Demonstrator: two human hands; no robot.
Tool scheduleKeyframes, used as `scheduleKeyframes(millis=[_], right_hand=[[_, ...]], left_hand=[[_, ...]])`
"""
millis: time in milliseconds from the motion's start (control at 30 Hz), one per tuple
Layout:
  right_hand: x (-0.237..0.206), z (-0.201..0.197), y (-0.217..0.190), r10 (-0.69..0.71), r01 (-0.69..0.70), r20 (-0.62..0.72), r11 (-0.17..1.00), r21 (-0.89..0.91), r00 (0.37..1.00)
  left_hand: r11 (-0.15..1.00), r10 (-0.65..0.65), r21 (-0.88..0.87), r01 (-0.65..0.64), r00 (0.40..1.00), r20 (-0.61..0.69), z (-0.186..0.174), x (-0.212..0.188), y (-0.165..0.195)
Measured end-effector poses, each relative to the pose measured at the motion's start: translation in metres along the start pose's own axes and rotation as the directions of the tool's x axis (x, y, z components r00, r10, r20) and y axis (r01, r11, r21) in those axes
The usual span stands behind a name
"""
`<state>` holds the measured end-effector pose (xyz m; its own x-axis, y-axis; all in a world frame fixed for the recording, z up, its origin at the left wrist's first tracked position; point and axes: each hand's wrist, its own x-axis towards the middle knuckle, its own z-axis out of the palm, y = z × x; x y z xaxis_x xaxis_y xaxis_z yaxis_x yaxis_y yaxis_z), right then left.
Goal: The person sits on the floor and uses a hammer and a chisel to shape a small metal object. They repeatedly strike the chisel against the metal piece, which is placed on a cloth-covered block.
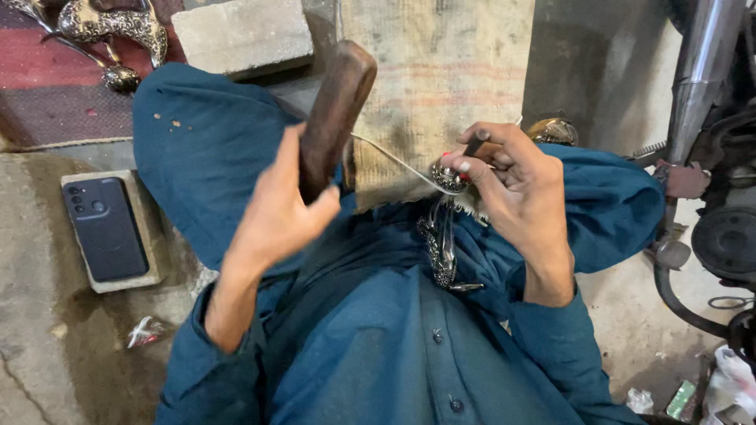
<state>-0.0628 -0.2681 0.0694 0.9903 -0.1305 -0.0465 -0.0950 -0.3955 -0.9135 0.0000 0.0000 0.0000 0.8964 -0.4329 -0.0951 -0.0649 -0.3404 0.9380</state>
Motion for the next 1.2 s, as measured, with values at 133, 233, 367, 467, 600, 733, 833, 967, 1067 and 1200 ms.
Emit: scheduleKeyframes(millis=[133, 233, 367, 467, 600, 733, 833, 967, 1067, 1200], right_hand=[[0.0, -0.005, 0.006, -0.09, 0.088, 0.037, 0.995, 0.036, 0.995], [0.001, -0.006, 0.011, -0.133, 0.133, 0.032, 0.991, -0.001, 0.991], [0.0, -0.003, 0.016, -0.131, 0.131, -0.016, 0.991, -0.034, 0.991], [0.001, -0.002, 0.016, -0.133, 0.132, -0.023, 0.991, -0.029, 0.991], [0.001, -0.001, 0.015, -0.161, 0.153, -0.042, 0.977, -0.147, 0.986], [0.001, -0.001, 0.015, -0.136, 0.131, -0.045, 0.985, -0.109, 0.99], [0.002, -0.002, 0.017, -0.133, 0.127, -0.04, 0.985, -0.117, 0.99], [0.003, -0.004, 0.019, -0.164, 0.16, -0.024, 0.979, -0.123, 0.986], [0.002, -0.003, 0.02, -0.155, 0.153, -0.014, 0.983, -0.101, 0.988], [0.003, -0.002, 0.021, -0.148, 0.146, -0.03, 0.988, -0.038, 0.989]], left_hand=[[0.998, 0.065, -0.014, -0.064, 0.998, 0.012, 0.005, -0.014, 0.023], [0.989, 0.145, 0.009, -0.145, 0.989, -0.022, 0.0, -0.015, 0.038], [0.972, 0.18, 0.142, -0.186, 0.982, 0.05, -0.018, -0.005, 0.053], [0.916, 0.176, 0.346, -0.204, 0.978, 0.111, -0.024, 0.006, 0.063], [0.855, 0.445, 0.257, -0.451, 0.891, 0.083, -0.027, 0.017, 0.072], [0.716, 0.426, 0.528, -0.456, 0.885, 0.186, -0.032, 0.025, 0.075], [0.609, 0.461, 0.635, -0.475, 0.864, 0.204, -0.032, 0.029, 0.075], [0.65, 0.483, 0.574, -0.498, 0.854, 0.195, -0.033, 0.034, 0.074], [0.52, 0.532, 0.694, -0.498, 0.825, 0.192, -0.034, 0.036, 0.074], [0.743, 0.444, 0.473, -0.473, 0.878, 0.181, -0.035, 0.04, 0.075]])
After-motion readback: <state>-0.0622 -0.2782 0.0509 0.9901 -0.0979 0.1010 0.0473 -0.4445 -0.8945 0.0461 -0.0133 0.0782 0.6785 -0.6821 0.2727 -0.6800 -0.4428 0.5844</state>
